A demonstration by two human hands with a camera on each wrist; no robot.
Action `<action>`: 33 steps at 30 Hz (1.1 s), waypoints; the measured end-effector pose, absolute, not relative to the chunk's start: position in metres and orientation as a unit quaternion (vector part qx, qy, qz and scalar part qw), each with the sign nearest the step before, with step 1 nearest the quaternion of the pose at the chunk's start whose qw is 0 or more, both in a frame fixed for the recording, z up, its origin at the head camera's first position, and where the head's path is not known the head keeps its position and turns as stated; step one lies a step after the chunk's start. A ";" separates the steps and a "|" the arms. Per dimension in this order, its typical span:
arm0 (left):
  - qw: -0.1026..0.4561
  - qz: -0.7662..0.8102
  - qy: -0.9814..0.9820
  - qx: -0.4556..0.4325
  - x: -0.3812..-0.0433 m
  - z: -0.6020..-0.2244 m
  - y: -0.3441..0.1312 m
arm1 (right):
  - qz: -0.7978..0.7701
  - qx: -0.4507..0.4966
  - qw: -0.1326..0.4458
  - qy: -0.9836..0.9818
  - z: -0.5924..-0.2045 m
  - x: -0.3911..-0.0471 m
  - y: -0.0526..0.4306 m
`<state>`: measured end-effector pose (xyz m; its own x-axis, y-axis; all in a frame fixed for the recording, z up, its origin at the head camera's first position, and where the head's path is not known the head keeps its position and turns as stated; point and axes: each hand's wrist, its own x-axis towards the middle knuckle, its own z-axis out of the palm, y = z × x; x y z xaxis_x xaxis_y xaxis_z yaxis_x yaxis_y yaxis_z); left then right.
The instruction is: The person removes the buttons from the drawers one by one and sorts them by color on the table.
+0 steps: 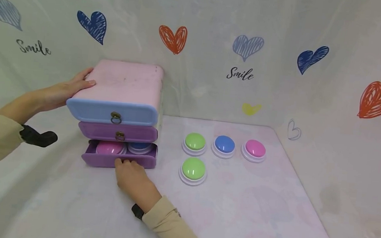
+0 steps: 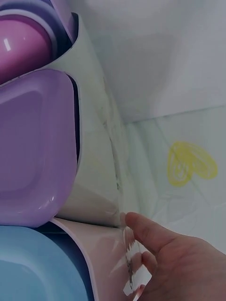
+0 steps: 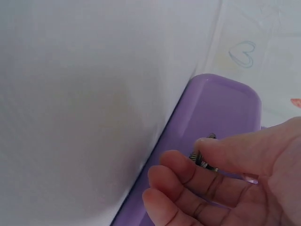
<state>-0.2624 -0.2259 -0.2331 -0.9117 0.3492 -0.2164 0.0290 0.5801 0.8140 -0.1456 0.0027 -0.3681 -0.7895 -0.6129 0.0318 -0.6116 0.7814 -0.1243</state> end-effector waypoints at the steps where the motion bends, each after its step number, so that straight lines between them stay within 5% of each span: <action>1: 0.180 0.444 0.871 0.109 -0.262 -0.234 -0.226 | -0.061 -0.326 0.006 0.943 -0.368 -0.143 0.003; 33: 0.177 0.445 0.871 0.110 -0.261 -0.234 -0.227 | 0.041 -0.387 -0.023 0.921 -0.365 -0.091 0.016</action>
